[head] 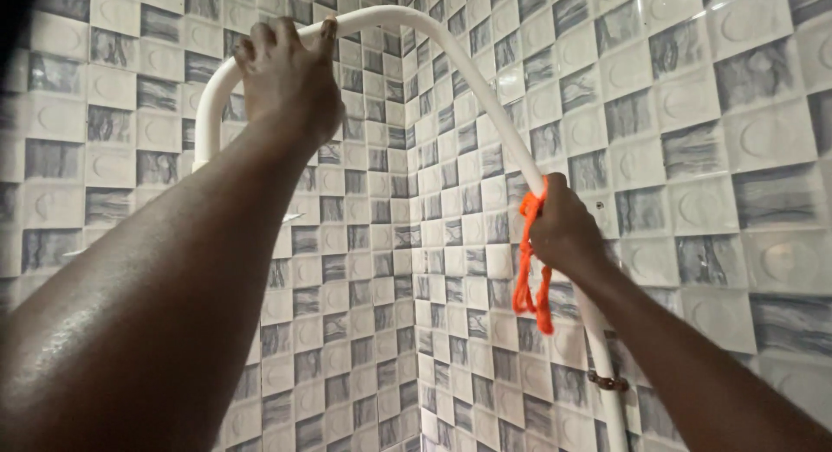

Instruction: The person is repairing or cleaning a shower pipe and shower head in a bathroom using an orange cloth.

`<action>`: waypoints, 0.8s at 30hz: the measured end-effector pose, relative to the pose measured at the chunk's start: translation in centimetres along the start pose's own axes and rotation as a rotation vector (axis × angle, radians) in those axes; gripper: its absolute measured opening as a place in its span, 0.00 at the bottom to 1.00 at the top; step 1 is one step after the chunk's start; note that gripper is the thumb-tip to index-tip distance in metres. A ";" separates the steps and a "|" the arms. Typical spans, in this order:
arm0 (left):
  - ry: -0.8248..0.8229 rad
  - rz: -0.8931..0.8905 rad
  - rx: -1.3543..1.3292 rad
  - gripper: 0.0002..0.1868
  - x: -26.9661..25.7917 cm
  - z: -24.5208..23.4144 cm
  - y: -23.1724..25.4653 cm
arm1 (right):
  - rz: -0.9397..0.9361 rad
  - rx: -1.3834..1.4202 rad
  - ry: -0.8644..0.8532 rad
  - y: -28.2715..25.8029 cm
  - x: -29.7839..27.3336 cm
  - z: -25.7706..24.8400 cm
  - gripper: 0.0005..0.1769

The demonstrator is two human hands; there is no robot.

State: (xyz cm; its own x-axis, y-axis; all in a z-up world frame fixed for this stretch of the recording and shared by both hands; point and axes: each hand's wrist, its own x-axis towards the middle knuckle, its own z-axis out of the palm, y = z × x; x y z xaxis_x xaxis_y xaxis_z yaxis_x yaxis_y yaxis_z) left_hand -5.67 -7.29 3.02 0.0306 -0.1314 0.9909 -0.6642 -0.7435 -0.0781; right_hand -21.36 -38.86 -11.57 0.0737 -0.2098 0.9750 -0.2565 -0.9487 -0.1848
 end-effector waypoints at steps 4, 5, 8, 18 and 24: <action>0.044 0.033 0.100 0.36 -0.6 -0.3 -2.1 | 0.025 0.001 -0.116 -0.9 3.7 -0.5 0.15; 0.033 0.015 0.077 0.32 -1.2 -1.0 -2.6 | 0.047 0.008 -0.168 -2.4 4.7 -1.0 0.15; -0.003 -0.051 -0.013 0.25 -2.6 -3.0 -3.4 | -0.014 -0.044 -0.158 -4.8 9.7 0.1 0.16; 0.045 -0.091 -0.329 0.27 -4.9 -1.7 -10.8 | -0.465 -0.073 0.188 -15.3 20.4 5.8 0.22; -0.068 -0.236 -0.518 0.25 -5.3 -3.3 -9.2 | -0.991 -0.100 0.458 -23.2 19.7 8.8 0.13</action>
State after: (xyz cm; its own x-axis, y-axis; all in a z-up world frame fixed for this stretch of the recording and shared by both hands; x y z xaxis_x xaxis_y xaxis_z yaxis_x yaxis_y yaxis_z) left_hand -2.13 2.41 -1.10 0.2594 -0.0555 0.9642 -0.9124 -0.3413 0.2258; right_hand -5.44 -23.03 10.81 -0.0696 0.7629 0.6428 -0.3598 -0.6202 0.6971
